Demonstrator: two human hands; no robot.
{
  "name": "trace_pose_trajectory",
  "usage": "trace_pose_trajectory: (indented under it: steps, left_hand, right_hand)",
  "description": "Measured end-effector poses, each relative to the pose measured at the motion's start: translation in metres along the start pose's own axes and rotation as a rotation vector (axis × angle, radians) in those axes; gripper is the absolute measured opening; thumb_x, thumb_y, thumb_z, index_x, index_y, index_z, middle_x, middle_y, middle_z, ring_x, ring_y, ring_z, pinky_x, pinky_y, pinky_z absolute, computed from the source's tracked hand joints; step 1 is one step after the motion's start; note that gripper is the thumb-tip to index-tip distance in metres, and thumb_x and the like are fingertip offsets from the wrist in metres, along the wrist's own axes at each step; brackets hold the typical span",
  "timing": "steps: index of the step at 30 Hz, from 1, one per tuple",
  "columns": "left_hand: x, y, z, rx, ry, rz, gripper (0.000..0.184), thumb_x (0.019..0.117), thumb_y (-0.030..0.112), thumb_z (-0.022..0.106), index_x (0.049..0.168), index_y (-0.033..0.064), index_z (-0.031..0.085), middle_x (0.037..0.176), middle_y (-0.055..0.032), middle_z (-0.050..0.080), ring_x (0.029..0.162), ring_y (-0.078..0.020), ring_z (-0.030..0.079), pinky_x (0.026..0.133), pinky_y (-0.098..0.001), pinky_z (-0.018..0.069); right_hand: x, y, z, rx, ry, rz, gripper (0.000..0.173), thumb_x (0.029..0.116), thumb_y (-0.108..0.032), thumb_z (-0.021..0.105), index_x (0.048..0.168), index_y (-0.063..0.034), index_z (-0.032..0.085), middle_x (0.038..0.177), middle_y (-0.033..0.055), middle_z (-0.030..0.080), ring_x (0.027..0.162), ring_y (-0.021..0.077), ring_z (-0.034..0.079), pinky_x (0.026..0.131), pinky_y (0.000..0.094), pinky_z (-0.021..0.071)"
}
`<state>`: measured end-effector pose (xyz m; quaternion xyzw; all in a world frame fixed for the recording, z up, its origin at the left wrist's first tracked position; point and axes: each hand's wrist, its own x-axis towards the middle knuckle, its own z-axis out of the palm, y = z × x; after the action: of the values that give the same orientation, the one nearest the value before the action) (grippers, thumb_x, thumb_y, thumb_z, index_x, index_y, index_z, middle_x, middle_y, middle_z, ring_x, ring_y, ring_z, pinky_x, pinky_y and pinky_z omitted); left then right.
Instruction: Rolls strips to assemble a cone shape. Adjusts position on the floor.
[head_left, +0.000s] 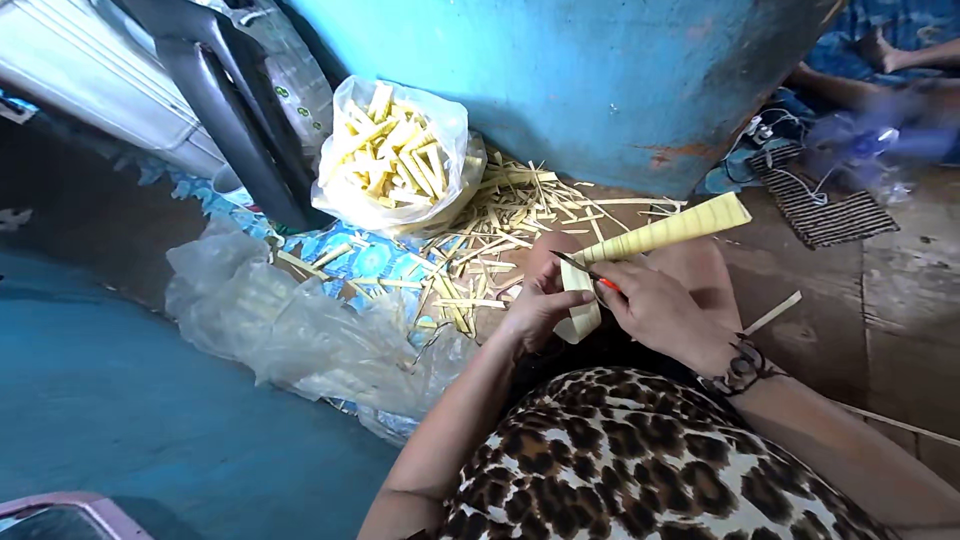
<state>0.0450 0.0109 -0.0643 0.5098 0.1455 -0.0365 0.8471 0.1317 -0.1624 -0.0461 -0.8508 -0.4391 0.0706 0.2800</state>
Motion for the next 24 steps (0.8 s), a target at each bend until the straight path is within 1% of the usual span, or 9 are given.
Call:
trace_pose_trajectory:
  steps: [7,10,12,14,17,19,21,23,24]
  left_hand:
    - [-0.004,-0.001,-0.004,-0.078,0.076,0.018,0.038,0.0941,-0.01,0.054,0.129,0.0059,0.054,0.105,-0.0077,0.069,0.089,-0.015,0.069,0.083,-0.0346,0.0586]
    - [-0.006,-0.004,0.002,-0.039,0.043,-0.034,0.037,0.0896,-0.011,0.06,0.122,0.0055,0.056,0.101,-0.0072,0.07,0.087,-0.0148,0.07,0.081,-0.0342,0.0596]
    - [-0.003,-0.011,0.004,-0.012,0.002,-0.068,0.044,0.0882,-0.012,0.064,0.128,0.0039,0.053,0.108,-0.0096,0.069,0.091,-0.0166,0.07,0.084,-0.0352,0.0593]
    - [-0.002,-0.013,0.005,0.006,-0.041,-0.096,0.056,0.0877,-0.012,0.065,0.139,0.0041,0.047,0.118,-0.011,0.066,0.097,-0.0173,0.068,0.087,-0.0354,0.0586]
    - [-0.004,-0.011,0.0,0.059,0.003,-0.049,0.052,0.0885,-0.01,0.064,0.136,0.0042,0.049,0.117,-0.0093,0.066,0.095,-0.0148,0.068,0.086,-0.0336,0.0584]
    - [-0.004,-0.001,-0.017,0.148,0.108,0.047,0.041,0.09,-0.008,0.064,0.128,0.0037,0.055,0.108,-0.0072,0.069,0.089,-0.0137,0.068,0.081,-0.0338,0.0586]
    - [-0.009,0.024,-0.051,0.217,0.181,0.132,0.032,0.0909,-0.005,0.065,0.121,0.0063,0.06,0.096,-0.0023,0.072,0.083,-0.0109,0.069,0.078,-0.0319,0.0595]
    - [-0.012,0.059,-0.099,0.233,0.261,0.23,0.032,0.0949,-0.002,0.058,0.125,0.0102,0.055,0.098,0.0012,0.071,0.084,-0.0077,0.069,0.079,-0.029,0.0596]
    - [-0.008,0.075,-0.125,0.177,0.394,0.313,0.03,0.0994,0.001,0.054,0.128,0.0088,0.049,0.097,0.0005,0.068,0.081,-0.007,0.067,0.077,-0.0273,0.058]
  right_hand:
    - [-0.009,0.02,0.011,0.046,0.05,-0.035,0.032,0.1054,-0.025,0.05,0.125,-0.0088,0.069,0.103,0.0142,0.072,0.088,0.0321,0.071,0.076,0.0551,0.0573]
    - [-0.011,0.018,0.015,0.058,0.028,-0.022,0.029,0.1023,-0.016,0.053,0.123,-0.0056,0.07,0.099,0.0181,0.071,0.088,0.0356,0.071,0.075,0.0562,0.0567]
    - [-0.007,0.012,0.015,0.054,-0.036,0.012,0.028,0.0977,-0.007,0.055,0.122,-0.0052,0.069,0.103,0.0184,0.071,0.092,0.0371,0.071,0.076,0.0587,0.0559]
    - [-0.005,0.009,0.014,0.079,-0.112,0.053,0.038,0.0958,-0.003,0.057,0.132,-0.008,0.067,0.113,0.0176,0.072,0.1,0.0373,0.071,0.084,0.0611,0.055]
    - [-0.01,0.015,0.013,0.162,-0.128,0.055,0.034,0.1016,-0.013,0.052,0.132,-0.0071,0.066,0.108,0.0161,0.072,0.095,0.0315,0.07,0.083,0.055,0.0562]
    - [-0.022,0.023,0.006,0.231,-0.176,0.087,0.036,0.1068,-0.027,0.048,0.13,-0.0053,0.066,0.101,0.0151,0.071,0.087,0.0264,0.068,0.081,0.0487,0.0558]
    - [-0.038,0.037,0.0,0.267,-0.276,0.144,0.038,0.1062,-0.029,0.051,0.129,-0.0021,0.065,0.102,0.0167,0.071,0.091,0.027,0.07,0.087,0.049,0.0561]
    - [-0.047,0.055,0.002,0.278,-0.416,0.205,0.035,0.105,-0.021,0.054,0.132,-0.0014,0.063,0.103,0.0194,0.07,0.091,0.0297,0.07,0.088,0.0509,0.0554]
    - [-0.051,0.065,0.007,0.255,-0.484,0.236,0.036,0.1057,-0.022,0.054,0.135,-0.0025,0.062,0.107,0.0212,0.071,0.095,0.0331,0.07,0.091,0.054,0.0543]
